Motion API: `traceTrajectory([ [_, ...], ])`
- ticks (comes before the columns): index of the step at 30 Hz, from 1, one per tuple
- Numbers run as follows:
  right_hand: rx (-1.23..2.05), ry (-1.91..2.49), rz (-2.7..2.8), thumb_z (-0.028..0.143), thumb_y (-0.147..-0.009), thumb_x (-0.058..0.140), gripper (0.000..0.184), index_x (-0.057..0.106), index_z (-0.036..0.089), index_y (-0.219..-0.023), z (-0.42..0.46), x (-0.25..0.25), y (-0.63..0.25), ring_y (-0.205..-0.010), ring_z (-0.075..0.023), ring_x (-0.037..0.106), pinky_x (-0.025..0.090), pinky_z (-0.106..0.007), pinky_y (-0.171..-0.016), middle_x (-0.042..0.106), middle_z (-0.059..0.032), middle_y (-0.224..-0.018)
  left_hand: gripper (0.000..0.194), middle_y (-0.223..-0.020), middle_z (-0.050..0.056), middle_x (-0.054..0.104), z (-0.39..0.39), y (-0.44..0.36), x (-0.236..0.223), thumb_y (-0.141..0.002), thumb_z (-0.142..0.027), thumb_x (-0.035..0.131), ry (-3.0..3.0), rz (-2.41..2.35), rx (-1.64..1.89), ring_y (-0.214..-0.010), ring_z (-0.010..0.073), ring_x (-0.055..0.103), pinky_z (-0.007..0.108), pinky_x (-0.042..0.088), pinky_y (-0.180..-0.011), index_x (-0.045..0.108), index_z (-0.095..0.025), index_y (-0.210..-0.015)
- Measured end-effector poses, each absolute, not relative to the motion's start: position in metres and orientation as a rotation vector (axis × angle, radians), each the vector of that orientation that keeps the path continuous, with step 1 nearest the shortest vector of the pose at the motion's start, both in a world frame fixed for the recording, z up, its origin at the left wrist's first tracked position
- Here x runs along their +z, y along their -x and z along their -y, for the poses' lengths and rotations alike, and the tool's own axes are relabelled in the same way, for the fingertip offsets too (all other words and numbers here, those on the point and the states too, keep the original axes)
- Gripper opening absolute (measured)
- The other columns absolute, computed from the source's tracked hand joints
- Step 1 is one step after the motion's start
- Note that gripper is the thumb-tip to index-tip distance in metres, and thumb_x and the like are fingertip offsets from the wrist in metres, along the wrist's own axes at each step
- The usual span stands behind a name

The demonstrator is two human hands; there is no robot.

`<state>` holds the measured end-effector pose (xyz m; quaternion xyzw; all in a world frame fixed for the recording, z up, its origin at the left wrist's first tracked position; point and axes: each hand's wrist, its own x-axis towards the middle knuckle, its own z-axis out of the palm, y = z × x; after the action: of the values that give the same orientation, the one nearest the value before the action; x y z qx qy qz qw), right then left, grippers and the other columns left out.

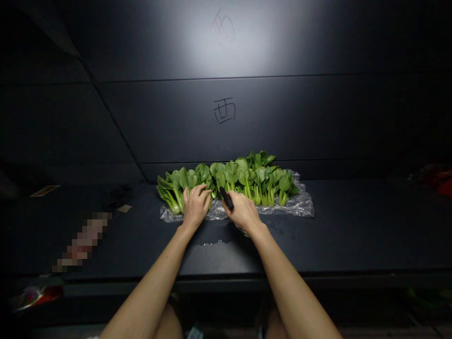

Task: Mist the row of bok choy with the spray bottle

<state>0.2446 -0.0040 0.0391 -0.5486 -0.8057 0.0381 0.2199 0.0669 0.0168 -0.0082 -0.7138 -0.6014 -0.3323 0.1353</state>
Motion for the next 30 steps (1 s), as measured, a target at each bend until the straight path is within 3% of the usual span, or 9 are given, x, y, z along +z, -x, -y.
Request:
traceTrajectory([
  [6,0.117,1.607,2.139,0.035,-0.092,0.046,0.022,0.060,0.021,-0.102,0.002,0.040,-0.254,-0.083,-0.0197,0.065,0.037,-0.025,-0.065,0.071,-0.0067,-0.093,0.026,-0.124,0.009,0.061,-0.024,-0.082,-0.005,-0.088,-0.039,0.052,2.111,1.722,-0.937,-0.125,0.0261,0.047,0.058,0.009,-0.116,0.070,-0.023,-0.098],
  [14,0.098,1.694,1.986,0.037,-0.092,0.045,0.025,0.061,0.020,-0.100,-0.005,0.042,-0.272,-0.081,-0.0206,0.066,0.036,-0.025,-0.063,0.071,-0.0075,-0.090,0.060,-0.122,0.020,0.059,-0.037,-0.123,0.000,-0.082,-0.064,0.046,1.992,2.047,-0.900,-0.122,0.0349,0.045,0.070,0.009,-0.109,0.069,-0.012,-0.101],
  [21,0.123,1.700,1.970,0.034,-0.091,0.046,0.021,0.062,0.020,-0.096,-0.007,0.042,-0.285,-0.079,-0.0197,0.065,0.034,-0.024,-0.062,0.070,-0.0055,-0.085,0.038,-0.121,0.015,0.059,-0.045,-0.119,0.003,-0.083,-0.044,0.053,1.938,2.141,-0.922,-0.120,0.0323,0.047,0.065,0.016,-0.110,0.066,-0.015,-0.105],
  [25,0.116,1.691,1.962,0.034,-0.091,0.047,0.022,0.062,0.020,-0.098,-0.007,0.044,-0.285,-0.081,-0.0196,0.065,0.034,-0.024,-0.063,0.071,-0.0062,-0.088,0.058,-0.134,0.019,0.050,-0.042,-0.104,-0.004,-0.078,-0.032,0.060,1.761,2.093,-1.069,-0.127,0.0334,0.042,0.059,0.026,-0.109,0.047,-0.011,-0.131],
  [28,0.126,1.681,1.974,0.034,-0.091,0.046,0.022,0.062,0.020,-0.099,-0.007,0.044,-0.282,-0.080,-0.0195,0.065,0.035,-0.024,-0.063,0.071,-0.0064,-0.089,0.072,-0.149,0.017,0.034,-0.035,-0.095,-0.012,-0.078,-0.020,0.059,1.877,1.877,-1.011,-0.140,0.0347,0.026,0.063,0.018,-0.111,0.032,-0.018,-0.144],
  [30,0.134,1.674,1.980,0.034,-0.091,0.047,0.022,0.062,0.020,-0.099,-0.008,0.043,-0.280,-0.079,-0.0194,0.065,0.034,-0.024,-0.062,0.071,-0.0062,-0.088,0.066,-0.152,0.010,0.033,-0.030,-0.094,-0.014,-0.079,-0.009,0.052,2.057,1.656,-0.888,-0.142,0.0320,0.023,0.064,0.010,-0.112,0.040,-0.030,-0.141],
])
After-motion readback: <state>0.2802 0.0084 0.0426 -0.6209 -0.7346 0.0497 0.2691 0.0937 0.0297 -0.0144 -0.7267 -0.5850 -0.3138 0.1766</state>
